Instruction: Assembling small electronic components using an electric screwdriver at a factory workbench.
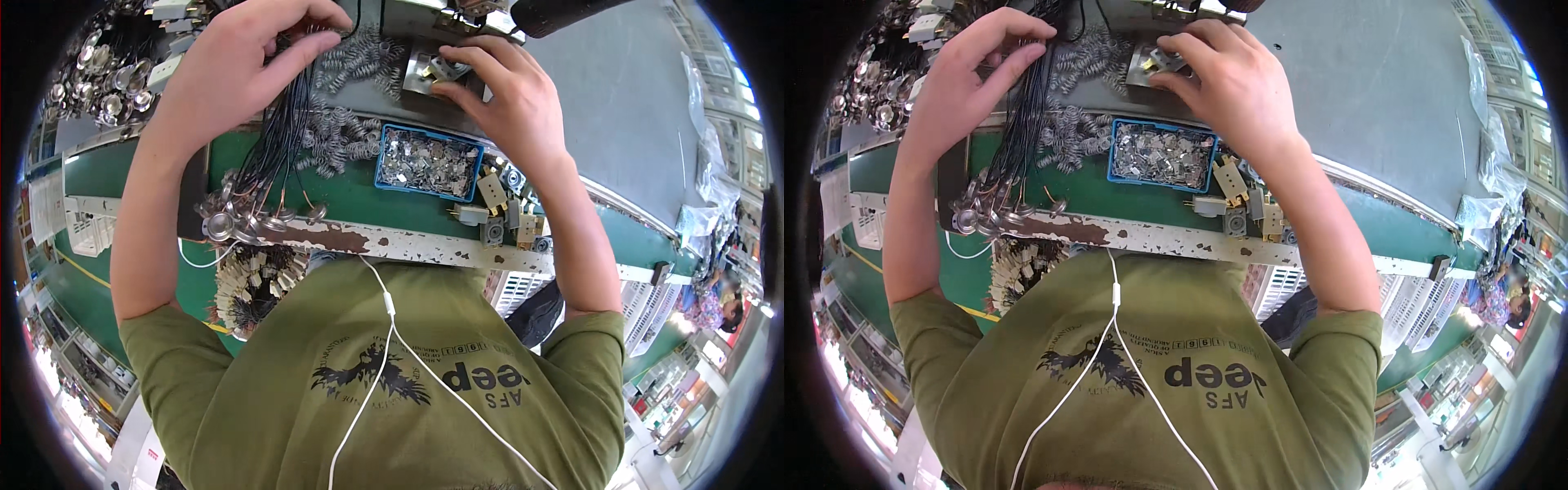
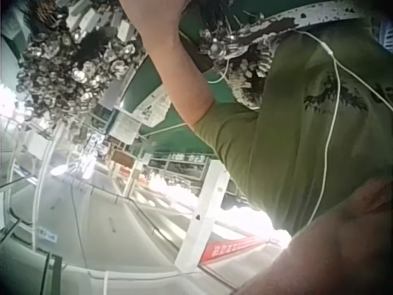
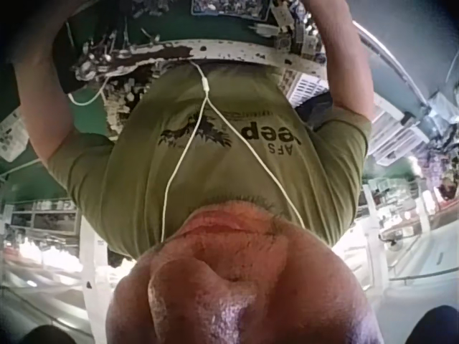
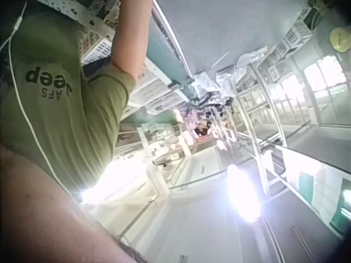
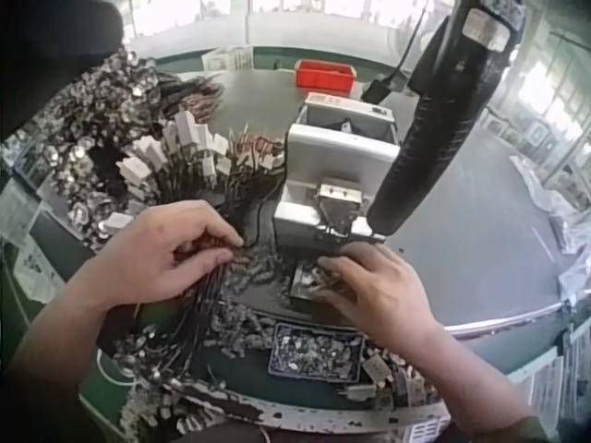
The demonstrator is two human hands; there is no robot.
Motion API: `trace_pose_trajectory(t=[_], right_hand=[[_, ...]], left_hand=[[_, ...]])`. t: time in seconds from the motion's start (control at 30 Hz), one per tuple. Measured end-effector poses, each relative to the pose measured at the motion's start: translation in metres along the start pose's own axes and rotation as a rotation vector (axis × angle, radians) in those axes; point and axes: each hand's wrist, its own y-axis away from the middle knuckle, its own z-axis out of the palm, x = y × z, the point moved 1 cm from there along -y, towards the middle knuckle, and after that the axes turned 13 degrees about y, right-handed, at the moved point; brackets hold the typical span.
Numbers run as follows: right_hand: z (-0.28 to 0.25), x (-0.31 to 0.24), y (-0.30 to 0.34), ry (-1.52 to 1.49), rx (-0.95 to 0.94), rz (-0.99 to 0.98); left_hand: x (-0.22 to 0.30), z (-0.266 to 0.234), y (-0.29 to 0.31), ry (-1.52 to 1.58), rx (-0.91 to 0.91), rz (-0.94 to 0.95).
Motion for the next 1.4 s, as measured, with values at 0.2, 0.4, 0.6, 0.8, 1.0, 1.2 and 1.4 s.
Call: trace_pose_trajectory(t=[0.2,0.4,0.6,0.8,1.0,1.2,1.4], right_hand=[[-0.005,0.000,0.000,0.042,-0.024,-0.001],[-0.005,0.003,0.001,0.166,-0.078,0.040],[-0.003,-0.004,0.002,0.029,-0.084,0.043],[-0.002,-0.005,0.004,0.002,-0.050,0.011],[-0.018,-0.015,-0.002,0.043,-0.067,-0.017],[-0.007,-0.111,-0.002,-0.811,-0.674,0.341],[0.015,-0.138,-0.016,-1.512,-0.930,0.884]], left_hand=[[-0.046,0.027,-0.011,0.841,0.217,0.979],[-0.025,0.002,0.021,0.095,0.041,0.005],[-0.006,-0.002,0.027,0.047,0.037,0.052],[-0.012,-0.004,0.036,0.077,0.063,-0.008],[-0.009,-0.014,0.049,-0.045,-0.212,-0.078],[-0.005,0.003,0.064,-0.330,-0.500,-0.328],[-0.004,0.001,0.061,-0.393,-0.508,-0.259]])
